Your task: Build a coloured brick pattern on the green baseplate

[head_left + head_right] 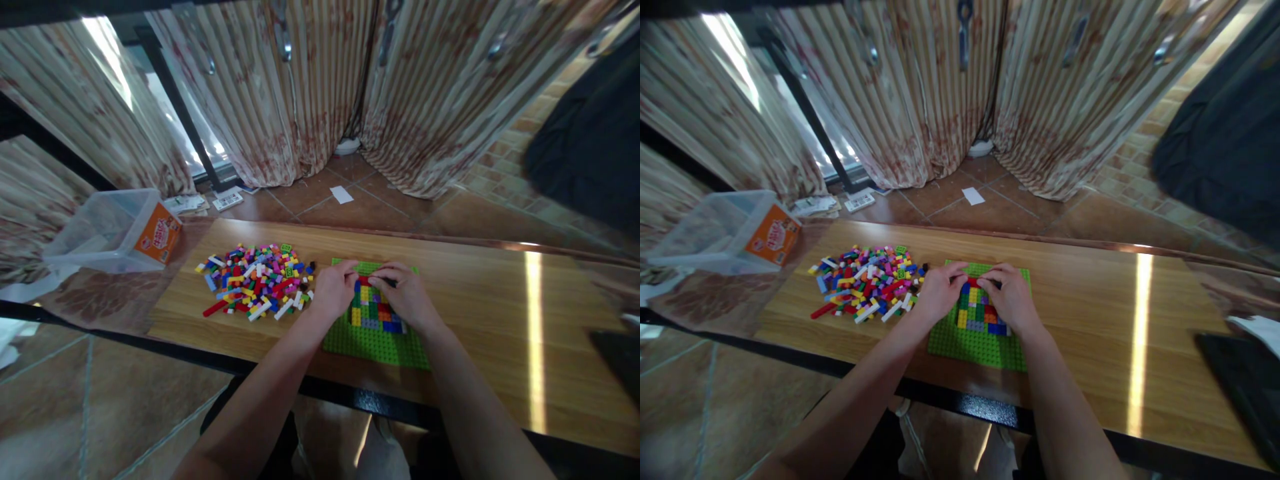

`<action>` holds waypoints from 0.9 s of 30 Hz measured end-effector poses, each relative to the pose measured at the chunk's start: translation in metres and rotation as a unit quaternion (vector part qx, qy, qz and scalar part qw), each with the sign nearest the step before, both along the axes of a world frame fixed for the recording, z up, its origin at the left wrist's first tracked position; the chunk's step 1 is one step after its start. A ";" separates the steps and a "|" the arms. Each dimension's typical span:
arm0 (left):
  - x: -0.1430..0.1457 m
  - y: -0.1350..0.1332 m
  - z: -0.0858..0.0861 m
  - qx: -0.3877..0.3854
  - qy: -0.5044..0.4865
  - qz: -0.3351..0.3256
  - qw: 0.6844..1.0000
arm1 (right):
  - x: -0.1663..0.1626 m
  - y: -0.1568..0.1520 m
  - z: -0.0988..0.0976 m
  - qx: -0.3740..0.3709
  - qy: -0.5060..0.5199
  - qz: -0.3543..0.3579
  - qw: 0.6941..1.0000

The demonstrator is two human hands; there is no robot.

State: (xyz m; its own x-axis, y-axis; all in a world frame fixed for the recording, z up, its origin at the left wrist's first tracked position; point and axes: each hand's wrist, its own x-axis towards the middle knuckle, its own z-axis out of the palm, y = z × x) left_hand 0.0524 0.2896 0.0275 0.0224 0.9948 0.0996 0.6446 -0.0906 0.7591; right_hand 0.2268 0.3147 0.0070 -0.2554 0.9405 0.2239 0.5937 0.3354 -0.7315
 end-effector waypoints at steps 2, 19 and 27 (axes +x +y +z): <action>0.000 -0.001 0.001 -0.002 0.002 -0.001 1.000 | 0.001 -0.001 0.002 0.001 -0.002 0.009 1.000; -0.114 0.020 0.026 0.051 0.141 0.245 0.958 | 0.024 -0.006 0.012 0.060 -0.035 -0.096 0.993; -0.116 0.023 0.009 0.042 0.262 0.140 0.954 | 0.025 -0.007 0.003 0.051 -0.037 -0.063 0.996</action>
State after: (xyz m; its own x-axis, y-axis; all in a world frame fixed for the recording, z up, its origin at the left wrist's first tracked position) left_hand -0.0632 0.3124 0.0363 -0.1749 0.9579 0.2275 0.9415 0.0951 0.3234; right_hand 0.2514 0.3078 0.0103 -0.1560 0.9396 0.3046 0.6868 0.3248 -0.6502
